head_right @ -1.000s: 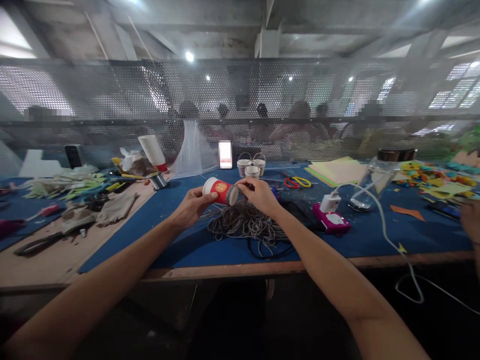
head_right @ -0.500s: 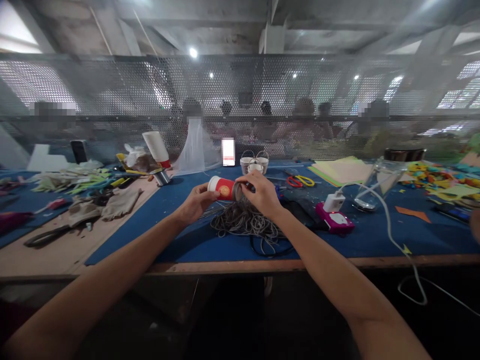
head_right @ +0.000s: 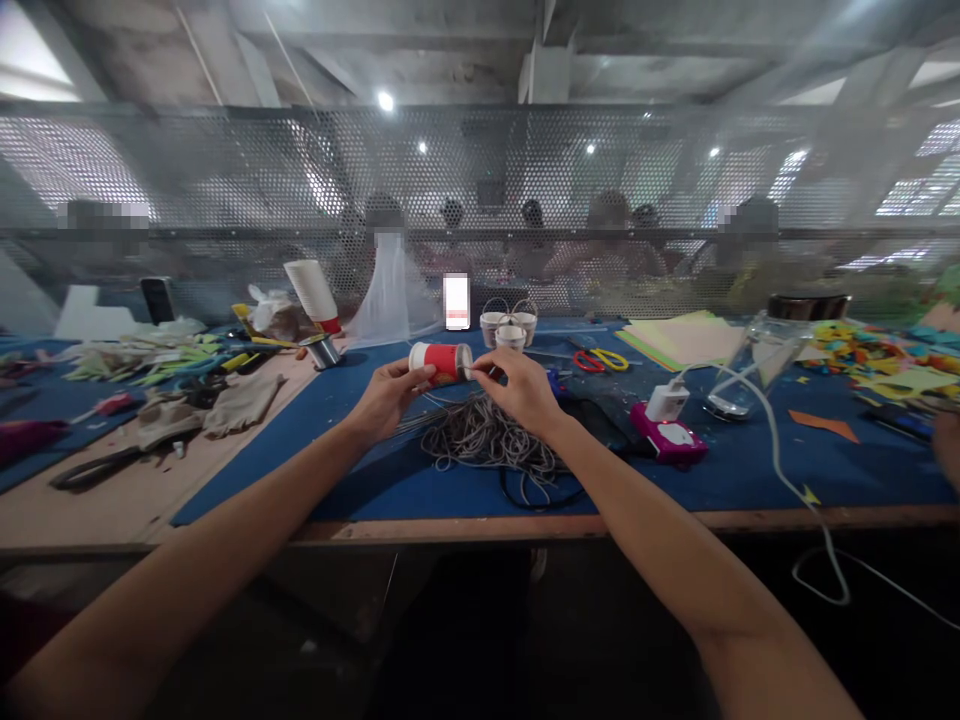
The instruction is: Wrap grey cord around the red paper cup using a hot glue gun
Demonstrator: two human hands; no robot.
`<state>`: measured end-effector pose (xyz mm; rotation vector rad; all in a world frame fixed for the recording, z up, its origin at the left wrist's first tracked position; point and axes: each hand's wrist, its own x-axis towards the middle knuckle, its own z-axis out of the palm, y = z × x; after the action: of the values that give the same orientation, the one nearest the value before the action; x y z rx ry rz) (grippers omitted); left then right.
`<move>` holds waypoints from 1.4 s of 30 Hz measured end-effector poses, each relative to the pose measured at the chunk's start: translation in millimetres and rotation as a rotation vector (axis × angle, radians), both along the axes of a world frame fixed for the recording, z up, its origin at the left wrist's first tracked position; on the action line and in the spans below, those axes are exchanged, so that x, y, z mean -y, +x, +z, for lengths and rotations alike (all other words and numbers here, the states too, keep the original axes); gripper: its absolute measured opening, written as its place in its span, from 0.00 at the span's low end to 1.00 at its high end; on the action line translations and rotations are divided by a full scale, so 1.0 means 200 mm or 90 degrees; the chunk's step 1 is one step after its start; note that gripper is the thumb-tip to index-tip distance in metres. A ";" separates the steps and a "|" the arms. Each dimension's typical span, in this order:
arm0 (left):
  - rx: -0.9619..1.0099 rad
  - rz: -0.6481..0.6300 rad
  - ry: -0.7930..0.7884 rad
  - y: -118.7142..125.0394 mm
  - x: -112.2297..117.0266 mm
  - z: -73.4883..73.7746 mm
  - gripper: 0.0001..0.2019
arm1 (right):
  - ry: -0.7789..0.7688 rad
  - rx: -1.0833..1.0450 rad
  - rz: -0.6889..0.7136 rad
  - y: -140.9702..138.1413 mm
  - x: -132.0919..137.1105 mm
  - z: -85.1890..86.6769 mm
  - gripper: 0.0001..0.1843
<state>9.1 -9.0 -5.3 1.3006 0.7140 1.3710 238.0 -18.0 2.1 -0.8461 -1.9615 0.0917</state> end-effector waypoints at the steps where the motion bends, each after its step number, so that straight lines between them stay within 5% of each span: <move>1: -0.002 0.010 0.000 0.00 0.00 0.00 0.16 | 0.011 0.010 0.011 0.00 0.01 0.01 0.08; 4: -0.004 0.037 0.000 0.00 0.00 0.00 0.18 | 0.048 0.015 -0.004 0.01 0.01 0.03 0.10; 8: 0.011 0.052 0.007 0.00 -0.01 0.00 0.18 | 0.057 -0.015 -0.199 0.11 -0.05 0.07 0.11; 12: 0.011 0.072 0.013 0.00 -0.03 -0.01 0.17 | -0.092 0.096 -0.411 0.30 -0.13 0.10 0.12; 16: 0.011 0.082 0.010 0.00 -0.04 -0.03 0.17 | -0.342 0.366 -0.467 0.45 -0.16 0.10 0.16; 20: 0.021 0.063 0.013 0.00 -0.03 -0.03 0.18 | -0.438 0.496 -0.411 0.48 -0.20 0.05 0.21; 27: 0.026 0.067 0.024 -0.01 -0.04 -0.02 0.16 | -0.460 0.420 -0.326 0.53 -0.25 0.04 0.22; 35: 0.009 0.079 0.021 -0.02 -0.05 -0.03 0.19 | -0.466 -0.163 0.049 0.46 -0.11 0.17 0.21; 42: -0.009 0.079 0.020 -0.02 -0.04 -0.04 0.18 | -0.440 -0.335 0.170 0.22 -0.03 0.16 0.19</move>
<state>6.1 -0.4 -13.0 1.3093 0.7971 1.4791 282.2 -12.5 33.3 -0.8620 -1.5188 1.0860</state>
